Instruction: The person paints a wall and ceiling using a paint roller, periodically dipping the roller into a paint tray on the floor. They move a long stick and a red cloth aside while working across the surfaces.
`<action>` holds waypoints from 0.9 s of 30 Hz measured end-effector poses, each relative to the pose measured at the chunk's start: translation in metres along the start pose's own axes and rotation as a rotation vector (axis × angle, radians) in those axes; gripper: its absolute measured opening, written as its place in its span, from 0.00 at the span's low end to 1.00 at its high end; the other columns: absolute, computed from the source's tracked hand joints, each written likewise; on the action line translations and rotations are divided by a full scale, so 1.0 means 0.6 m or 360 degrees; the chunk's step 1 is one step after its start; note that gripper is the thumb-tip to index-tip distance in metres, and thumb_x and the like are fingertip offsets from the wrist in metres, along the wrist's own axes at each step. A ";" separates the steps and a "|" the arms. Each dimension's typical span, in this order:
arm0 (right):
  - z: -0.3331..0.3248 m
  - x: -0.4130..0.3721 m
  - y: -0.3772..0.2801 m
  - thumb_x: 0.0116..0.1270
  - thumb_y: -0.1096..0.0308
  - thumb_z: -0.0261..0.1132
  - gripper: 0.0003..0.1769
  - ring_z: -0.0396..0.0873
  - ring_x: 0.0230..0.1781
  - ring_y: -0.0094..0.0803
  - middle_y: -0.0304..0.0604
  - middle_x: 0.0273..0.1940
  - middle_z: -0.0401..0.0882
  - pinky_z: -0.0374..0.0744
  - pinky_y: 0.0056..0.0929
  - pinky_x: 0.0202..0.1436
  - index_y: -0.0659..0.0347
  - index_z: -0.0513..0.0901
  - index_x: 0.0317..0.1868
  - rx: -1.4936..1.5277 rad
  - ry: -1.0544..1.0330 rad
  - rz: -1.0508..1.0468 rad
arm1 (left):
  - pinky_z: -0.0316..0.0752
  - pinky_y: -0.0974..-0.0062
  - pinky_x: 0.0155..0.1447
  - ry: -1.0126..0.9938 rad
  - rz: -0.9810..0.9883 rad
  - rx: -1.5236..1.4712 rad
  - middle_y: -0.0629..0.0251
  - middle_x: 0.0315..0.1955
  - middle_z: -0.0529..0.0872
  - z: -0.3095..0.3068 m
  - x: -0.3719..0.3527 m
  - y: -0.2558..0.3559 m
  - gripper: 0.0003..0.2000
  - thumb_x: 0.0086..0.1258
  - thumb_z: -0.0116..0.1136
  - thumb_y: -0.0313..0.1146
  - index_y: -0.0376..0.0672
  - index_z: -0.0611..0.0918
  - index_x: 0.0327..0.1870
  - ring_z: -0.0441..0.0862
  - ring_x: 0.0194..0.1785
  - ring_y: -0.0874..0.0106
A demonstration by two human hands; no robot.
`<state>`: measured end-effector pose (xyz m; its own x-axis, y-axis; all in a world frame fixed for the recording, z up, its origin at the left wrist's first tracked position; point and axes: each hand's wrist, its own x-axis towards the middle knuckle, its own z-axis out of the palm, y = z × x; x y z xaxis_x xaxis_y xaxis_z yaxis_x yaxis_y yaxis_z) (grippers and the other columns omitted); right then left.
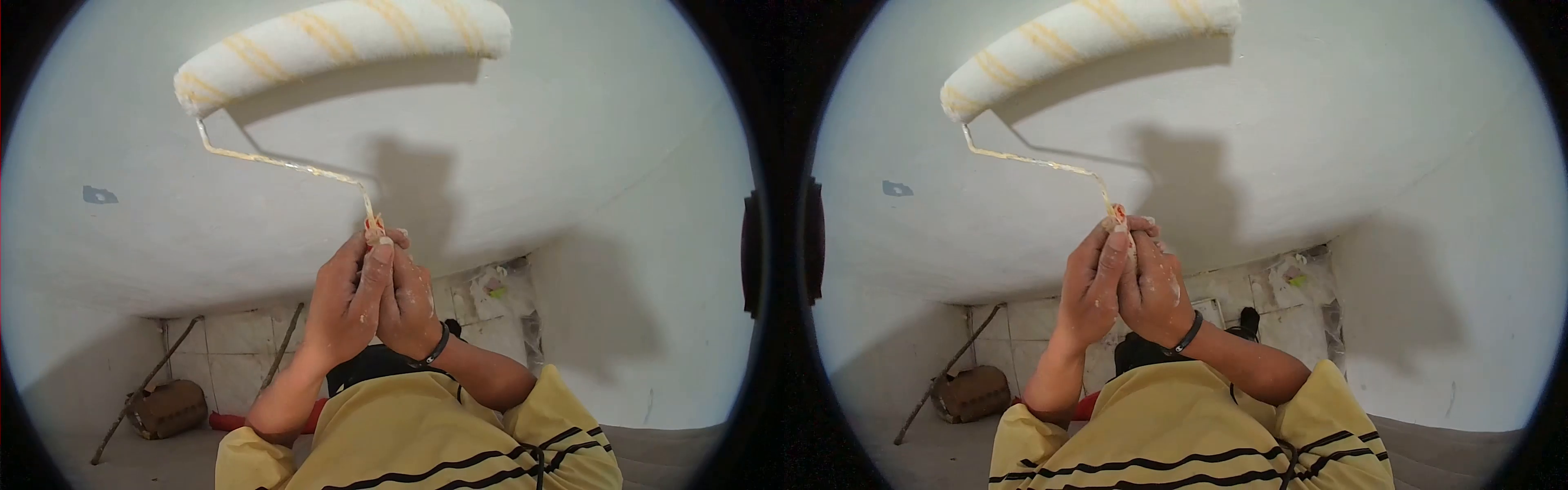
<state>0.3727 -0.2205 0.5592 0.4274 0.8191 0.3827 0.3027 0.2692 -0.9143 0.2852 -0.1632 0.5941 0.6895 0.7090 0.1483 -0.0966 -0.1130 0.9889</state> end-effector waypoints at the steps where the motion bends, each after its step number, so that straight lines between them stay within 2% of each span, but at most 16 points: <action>1: 0.001 -0.004 0.010 0.69 0.69 0.53 0.13 0.76 0.29 0.61 0.61 0.26 0.76 0.73 0.46 0.29 0.71 0.72 0.48 -0.0035 0.0030 -0.0050 | 0.72 0.76 0.52 0.0013 -0.0005 -0.0008 0.60 0.42 0.81 0.001 -0.001 -0.009 0.18 0.79 0.39 0.39 0.31 0.76 0.50 0.77 0.43 0.73; 7: -0.007 -0.079 0.073 0.71 0.67 0.50 0.15 0.77 0.30 0.61 0.60 0.28 0.78 0.75 0.45 0.32 0.70 0.73 0.50 -0.0178 -0.0094 0.0216 | 0.73 0.75 0.51 0.0063 -0.0162 0.0199 0.59 0.38 0.82 0.026 -0.045 -0.082 0.18 0.79 0.39 0.39 0.32 0.77 0.49 0.78 0.42 0.73; 8: -0.008 -0.099 0.085 0.71 0.67 0.50 0.15 0.77 0.30 0.61 0.60 0.28 0.78 0.75 0.45 0.32 0.70 0.73 0.50 -0.0175 -0.0104 0.0225 | 0.73 0.72 0.49 0.0067 -0.0281 0.0158 0.55 0.36 0.82 0.033 -0.057 -0.098 0.17 0.78 0.41 0.39 0.32 0.77 0.48 0.79 0.40 0.68; 9: -0.009 -0.118 0.099 0.73 0.67 0.50 0.15 0.79 0.28 0.52 0.56 0.27 0.78 0.75 0.39 0.31 0.69 0.73 0.51 -0.0226 -0.0098 0.0288 | 0.74 0.69 0.47 0.0072 -0.0399 0.0116 0.50 0.34 0.82 0.038 -0.067 -0.114 0.17 0.77 0.42 0.39 0.32 0.78 0.47 0.81 0.38 0.63; 10: -0.011 -0.134 0.111 0.74 0.66 0.49 0.15 0.81 0.25 0.42 0.51 0.26 0.79 0.76 0.33 0.29 0.68 0.74 0.51 -0.0278 -0.0097 0.0352 | 0.74 0.69 0.47 0.0086 -0.0410 0.0111 0.50 0.34 0.82 0.043 -0.074 -0.132 0.17 0.77 0.42 0.39 0.32 0.78 0.47 0.81 0.38 0.63; 12: -0.015 -0.157 0.129 0.74 0.66 0.48 0.15 0.80 0.24 0.42 0.50 0.25 0.79 0.75 0.34 0.29 0.68 0.74 0.51 -0.0261 -0.0155 0.0470 | 0.73 0.73 0.50 0.0018 -0.0497 0.0157 0.56 0.34 0.83 0.049 -0.091 -0.162 0.18 0.79 0.38 0.38 0.31 0.78 0.46 0.79 0.40 0.70; 16: -0.017 -0.175 0.128 0.75 0.67 0.45 0.15 0.79 0.22 0.41 0.51 0.25 0.79 0.74 0.35 0.28 0.69 0.75 0.48 -0.0285 -0.0203 0.0767 | 0.73 0.72 0.50 0.0001 -0.0623 0.0051 0.55 0.35 0.83 0.056 -0.105 -0.194 0.18 0.79 0.37 0.38 0.31 0.78 0.46 0.79 0.40 0.69; 20: -0.012 -0.189 0.155 0.76 0.64 0.44 0.16 0.78 0.21 0.37 0.50 0.22 0.78 0.74 0.34 0.26 0.69 0.75 0.45 -0.0392 -0.0183 0.0668 | 0.73 0.73 0.50 -0.0079 -0.0798 0.0061 0.56 0.35 0.83 0.051 -0.110 -0.225 0.21 0.79 0.38 0.41 0.31 0.78 0.44 0.77 0.40 0.71; 22: -0.016 -0.187 0.161 0.77 0.61 0.44 0.19 0.77 0.17 0.33 0.49 0.20 0.77 0.72 0.32 0.22 0.70 0.74 0.43 -0.0282 -0.0331 0.0934 | 0.73 0.73 0.50 -0.0070 -0.0889 0.0003 0.57 0.36 0.82 0.052 -0.111 -0.241 0.21 0.79 0.38 0.43 0.31 0.78 0.43 0.77 0.40 0.72; 26: -0.009 -0.183 0.181 0.78 0.58 0.43 0.21 0.72 0.11 0.31 0.46 0.16 0.73 0.70 0.31 0.15 0.68 0.74 0.40 -0.0284 -0.0330 0.1038 | 0.73 0.74 0.49 -0.0031 -0.1016 -0.0118 0.60 0.35 0.82 0.049 -0.106 -0.271 0.22 0.79 0.39 0.45 0.32 0.79 0.43 0.75 0.39 0.73; 27: -0.010 -0.177 0.176 0.78 0.58 0.43 0.21 0.72 0.10 0.32 0.47 0.17 0.73 0.71 0.31 0.14 0.68 0.74 0.40 -0.0065 -0.0327 0.1354 | 0.73 0.75 0.49 -0.0043 -0.1021 -0.0129 0.61 0.35 0.82 0.050 -0.106 -0.275 0.23 0.79 0.39 0.46 0.32 0.79 0.43 0.75 0.39 0.74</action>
<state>0.3646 -0.2822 0.4232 0.3610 0.8101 -0.4621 -0.0171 -0.4896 -0.8718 0.2787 -0.2105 0.4212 0.6459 0.6005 -0.4715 0.2873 0.3810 0.8788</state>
